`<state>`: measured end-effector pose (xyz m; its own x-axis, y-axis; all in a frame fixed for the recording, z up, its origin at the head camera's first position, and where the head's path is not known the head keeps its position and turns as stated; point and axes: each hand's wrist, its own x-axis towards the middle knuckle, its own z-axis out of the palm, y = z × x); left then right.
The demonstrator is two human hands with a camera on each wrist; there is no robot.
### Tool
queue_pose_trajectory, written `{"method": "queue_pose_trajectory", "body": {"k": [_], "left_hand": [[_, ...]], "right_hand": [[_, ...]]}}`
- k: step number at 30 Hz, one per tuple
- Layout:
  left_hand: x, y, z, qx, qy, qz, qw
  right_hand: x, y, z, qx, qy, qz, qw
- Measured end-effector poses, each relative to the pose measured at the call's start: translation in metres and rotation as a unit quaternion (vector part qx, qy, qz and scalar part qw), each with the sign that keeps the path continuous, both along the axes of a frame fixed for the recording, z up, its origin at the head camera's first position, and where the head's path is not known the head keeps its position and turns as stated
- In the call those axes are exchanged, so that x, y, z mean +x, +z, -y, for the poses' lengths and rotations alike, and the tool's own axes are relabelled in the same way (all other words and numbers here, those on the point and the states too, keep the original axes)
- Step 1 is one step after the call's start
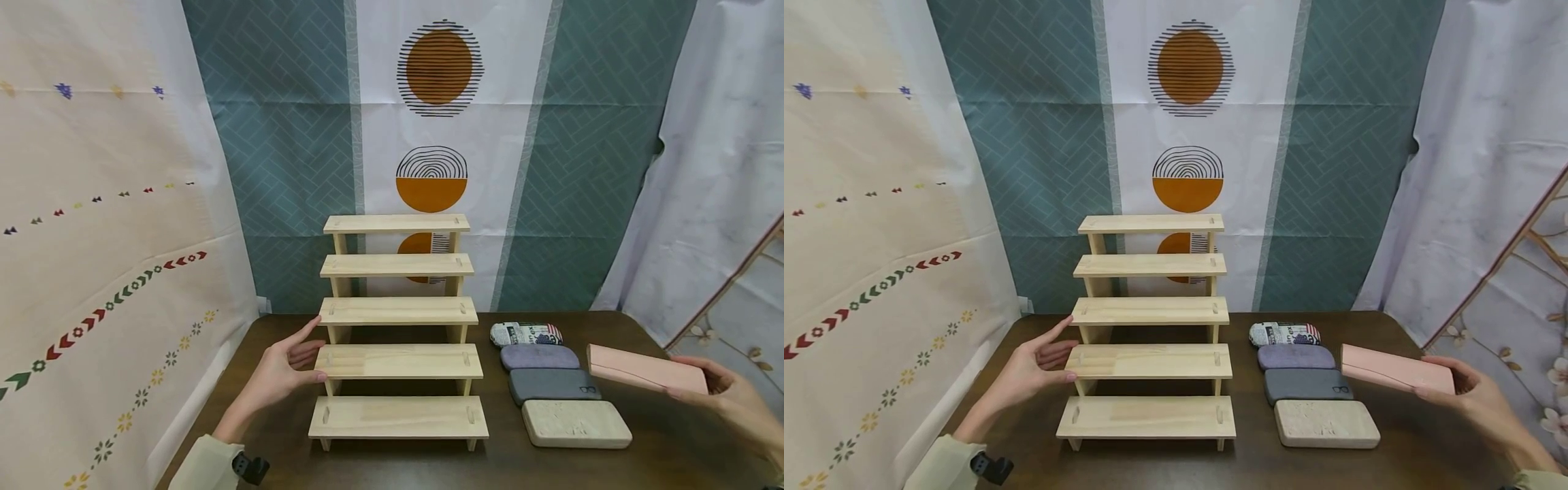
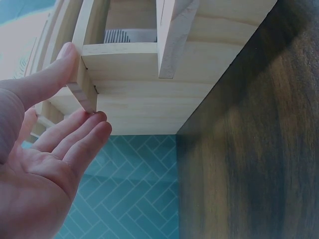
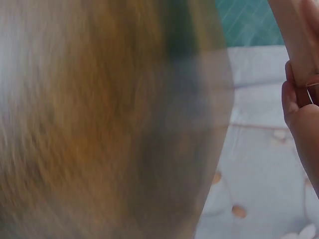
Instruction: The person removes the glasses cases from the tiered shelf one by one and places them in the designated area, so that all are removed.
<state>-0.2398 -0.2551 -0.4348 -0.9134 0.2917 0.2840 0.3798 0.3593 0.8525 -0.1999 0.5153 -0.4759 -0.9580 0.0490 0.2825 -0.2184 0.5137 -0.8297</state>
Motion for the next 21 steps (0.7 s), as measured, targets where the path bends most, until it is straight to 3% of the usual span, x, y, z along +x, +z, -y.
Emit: {"method": "queue_pose_trajectory", "body": {"k": [5,10,17,21], "left_hand": [[0.0,0.0,0.0,0.001,0.001,0.001,1.0],[-0.001,0.0,0.0,0.002,0.002,0.004,1.0],[-0.001,-0.001,0.0,0.005,0.0,0.003,1.0],[-0.001,-0.001,0.0,0.008,-0.001,0.005,1.0]], "right_hand": [[0.0,-0.005,-0.015,0.007,-0.025,0.033,0.999],[-0.003,-0.011,-0.027,0.045,-0.039,0.066,0.996],[-0.007,-0.028,-0.041,0.057,-0.053,0.082,0.994],[-0.012,-0.032,-0.046,0.099,-0.064,0.107,0.987]]}}
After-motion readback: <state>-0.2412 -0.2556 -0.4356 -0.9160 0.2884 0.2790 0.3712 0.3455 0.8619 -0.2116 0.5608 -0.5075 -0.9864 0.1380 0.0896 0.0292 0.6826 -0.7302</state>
